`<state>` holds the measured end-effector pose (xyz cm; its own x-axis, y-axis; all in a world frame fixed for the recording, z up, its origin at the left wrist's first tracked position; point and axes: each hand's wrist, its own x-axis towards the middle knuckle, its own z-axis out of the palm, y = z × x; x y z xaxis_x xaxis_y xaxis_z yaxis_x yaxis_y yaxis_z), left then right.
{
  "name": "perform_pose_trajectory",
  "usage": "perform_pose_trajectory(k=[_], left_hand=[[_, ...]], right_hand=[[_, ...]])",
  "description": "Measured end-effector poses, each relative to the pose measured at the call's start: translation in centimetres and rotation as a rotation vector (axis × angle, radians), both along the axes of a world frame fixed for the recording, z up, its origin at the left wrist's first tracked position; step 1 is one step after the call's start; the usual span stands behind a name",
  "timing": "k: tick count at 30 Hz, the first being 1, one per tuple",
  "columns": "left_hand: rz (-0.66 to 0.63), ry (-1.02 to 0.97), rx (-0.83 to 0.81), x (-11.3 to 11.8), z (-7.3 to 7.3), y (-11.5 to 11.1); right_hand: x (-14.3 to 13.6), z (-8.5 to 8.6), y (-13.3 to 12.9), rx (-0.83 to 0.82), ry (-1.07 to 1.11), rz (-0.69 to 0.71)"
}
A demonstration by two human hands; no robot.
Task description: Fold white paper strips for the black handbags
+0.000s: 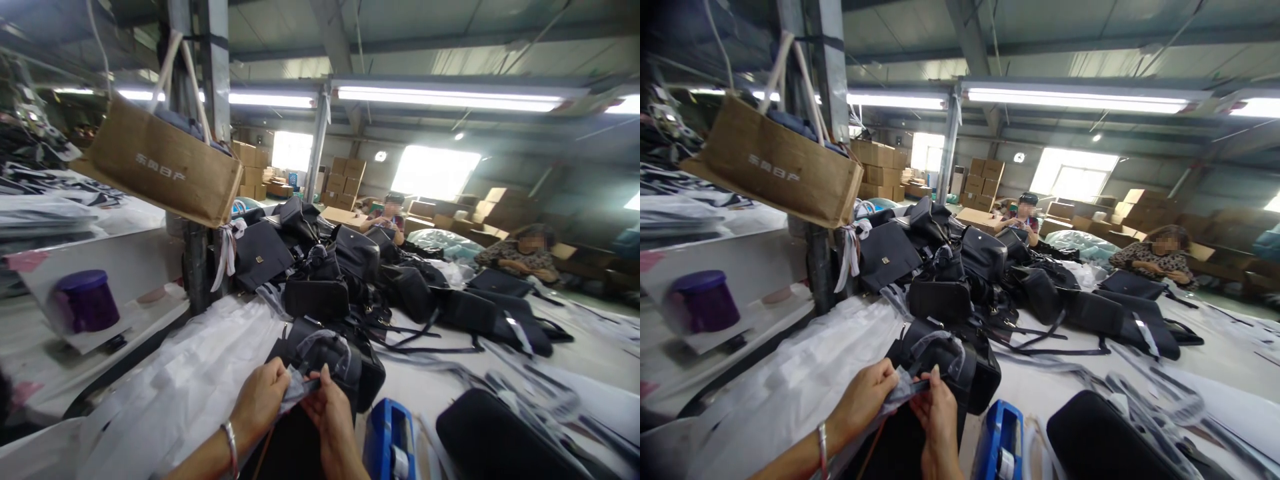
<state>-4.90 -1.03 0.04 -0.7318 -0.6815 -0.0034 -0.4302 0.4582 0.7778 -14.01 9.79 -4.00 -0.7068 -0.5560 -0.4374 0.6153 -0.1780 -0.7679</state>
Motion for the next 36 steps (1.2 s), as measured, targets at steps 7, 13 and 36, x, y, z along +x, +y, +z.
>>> perform_pose_trajectory(k=[7, 13, 36], left_hand=[[-0.038, -0.038, -0.045, -1.8, 0.1, 1.1], [-0.032, -0.057, -0.083, -1.8, -0.2, 1.2], [0.006, -0.104, -0.113, -1.9, -0.1, 0.8]], right_hand=[[0.2, -1.1, 1.1, 0.014, 0.041, 0.107], [-1.6, -0.1, 2.2, 0.123, 0.115, 0.084], [-11.3, 5.8, -2.0, 0.305, 1.565, 1.062]])
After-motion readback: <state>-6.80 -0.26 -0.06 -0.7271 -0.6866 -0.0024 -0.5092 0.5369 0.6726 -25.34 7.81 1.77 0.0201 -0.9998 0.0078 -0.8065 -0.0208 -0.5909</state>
